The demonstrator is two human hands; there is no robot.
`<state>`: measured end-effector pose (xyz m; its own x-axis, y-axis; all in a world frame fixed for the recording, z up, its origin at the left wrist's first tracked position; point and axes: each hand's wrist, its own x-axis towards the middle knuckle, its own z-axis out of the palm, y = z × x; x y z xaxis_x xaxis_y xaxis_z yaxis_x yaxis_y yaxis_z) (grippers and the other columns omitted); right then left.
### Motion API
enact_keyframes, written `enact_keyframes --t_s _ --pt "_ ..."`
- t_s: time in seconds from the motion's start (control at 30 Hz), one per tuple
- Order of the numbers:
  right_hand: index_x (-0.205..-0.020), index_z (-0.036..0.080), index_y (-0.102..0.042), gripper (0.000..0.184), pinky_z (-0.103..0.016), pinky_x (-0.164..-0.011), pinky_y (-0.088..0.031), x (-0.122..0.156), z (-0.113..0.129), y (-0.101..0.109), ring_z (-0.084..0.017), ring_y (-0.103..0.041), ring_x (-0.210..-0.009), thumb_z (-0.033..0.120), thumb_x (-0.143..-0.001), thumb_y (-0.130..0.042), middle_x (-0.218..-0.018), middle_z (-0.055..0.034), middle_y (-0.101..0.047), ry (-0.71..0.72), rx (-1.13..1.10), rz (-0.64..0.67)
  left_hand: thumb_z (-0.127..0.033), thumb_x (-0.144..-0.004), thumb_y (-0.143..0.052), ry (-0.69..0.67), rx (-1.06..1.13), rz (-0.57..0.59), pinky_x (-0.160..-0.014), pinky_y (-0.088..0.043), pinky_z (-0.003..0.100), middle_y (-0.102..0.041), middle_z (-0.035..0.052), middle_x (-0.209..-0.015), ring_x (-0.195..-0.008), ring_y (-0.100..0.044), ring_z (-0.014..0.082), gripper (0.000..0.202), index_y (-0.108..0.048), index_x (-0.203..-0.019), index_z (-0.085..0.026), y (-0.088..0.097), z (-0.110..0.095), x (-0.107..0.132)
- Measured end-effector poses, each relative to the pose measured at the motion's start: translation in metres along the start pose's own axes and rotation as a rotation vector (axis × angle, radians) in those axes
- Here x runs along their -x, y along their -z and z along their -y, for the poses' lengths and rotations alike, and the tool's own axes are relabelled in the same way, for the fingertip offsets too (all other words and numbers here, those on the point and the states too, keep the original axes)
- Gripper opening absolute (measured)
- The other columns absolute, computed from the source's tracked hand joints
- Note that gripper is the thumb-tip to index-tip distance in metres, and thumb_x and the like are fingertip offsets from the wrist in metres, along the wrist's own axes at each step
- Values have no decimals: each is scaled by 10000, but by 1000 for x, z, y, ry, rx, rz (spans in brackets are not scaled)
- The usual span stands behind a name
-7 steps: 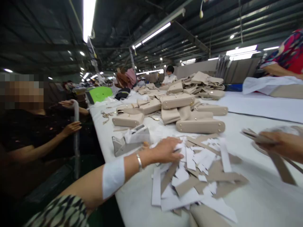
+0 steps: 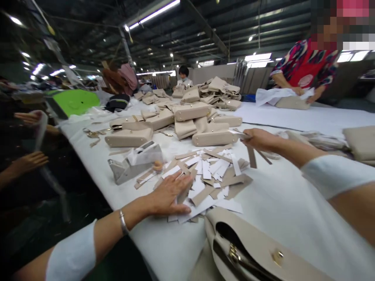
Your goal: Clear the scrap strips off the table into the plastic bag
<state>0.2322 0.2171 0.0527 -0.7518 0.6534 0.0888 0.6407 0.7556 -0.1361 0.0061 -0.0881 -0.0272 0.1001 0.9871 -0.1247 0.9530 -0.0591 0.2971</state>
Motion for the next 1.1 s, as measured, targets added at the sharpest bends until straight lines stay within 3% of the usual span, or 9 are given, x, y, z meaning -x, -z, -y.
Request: enact_keyframes --t_s 0.1,0.3,0.4,0.47,0.53,0.67,0.8,0.9,1.1 --pt "-860 147 -576 74 -213 -649 -386 -3 30 4 -149 -576 -751 180 -854 -510 -842 -62 -667 64 -3 89 -762 -733 -478 14 -21 84 -1134 -170 584 -233 106 -1545 -1414 -178 373 946 -233 -1475 -227 -8 -2 2" --pt "-931 174 -558 123 -221 -657 -379 3 41 2 -182 -586 -828 167 -810 -541 -924 -64 -656 69 55 130 -626 -802 -527 47 -56 -269 -1107 -294 506 -375 144 -1470 -1358 -314 332 802 -321 -1423 -161 -17 12 18" --pt "-995 190 -555 174 -242 -645 -387 7 48 -16 -209 -598 -842 186 -829 -505 -955 -76 -656 88 63 148 -532 -841 -527 212 -80 -391 -981 -417 452 -587 126 -1206 -1145 -508 291 510 -525 -1200 -169 -28 15 41" --pt "-1052 192 -553 216 -267 -665 -407 7 55 -36 -231 -604 -864 244 -850 -495 -1003 -90 -655 125 41 174 -528 -861 -490 350 -91 -355 -854 -461 419 -626 88 -986 -970 -561 262 367 -580 -965 -188 -30 11 53" --pt "-1123 190 -547 312 -296 -719 -437 7 61 -59 -251 -605 -909 316 -839 -533 -1070 -100 -644 194 1 227 -582 -848 -476 422 -116 -273 -781 -458 405 -602 73 -892 -894 -555 257 399 -558 -846 -192 -29 3 60" --pt "-1351 162 -426 752 -396 -961 -410 11 65 -85 -314 -510 -1152 501 -726 -668 -1310 -147 -523 368 -73 281 -771 -696 -518 362 -189 -186 -801 -435 427 -562 111 -974 -940 -513 297 653 -556 -928 -163 -23 -11 58" --pt "-1467 146 -271 1030 -473 -1104 -273 34 51 -82 -353 -318 -1337 692 -674 -636 -1488 -163 -315 455 -62 315 -838 -612 -520 336 -208 -168 -837 -420 449 -537 136 -1014 -968 -487 318 801 -542 -988 -132 -24 -16 54" --pt "-1480 133 -247 1042 -481 -1118 -260 56 35 -81 -353 -267 -1368 696 -687 -621 -1514 -169 -260 446 34 325 -745 -678 -566 348 -202 -180 -852 -418 442 -533 132 -1050 -992 -478 311 686 -528 -998 -140 -29 -14 51" --pt "-1416 138 -386 818 -469 -1088 -317 69 21 -97 -333 -340 -1325 628 -776 -522 -1452 -181 -375 430 147 342 -468 -805 -612 204 -137 -190 -840 -434 348 -566 66 -1022 -989 -501 236 332 -551 -964 -183 -28 7 34"
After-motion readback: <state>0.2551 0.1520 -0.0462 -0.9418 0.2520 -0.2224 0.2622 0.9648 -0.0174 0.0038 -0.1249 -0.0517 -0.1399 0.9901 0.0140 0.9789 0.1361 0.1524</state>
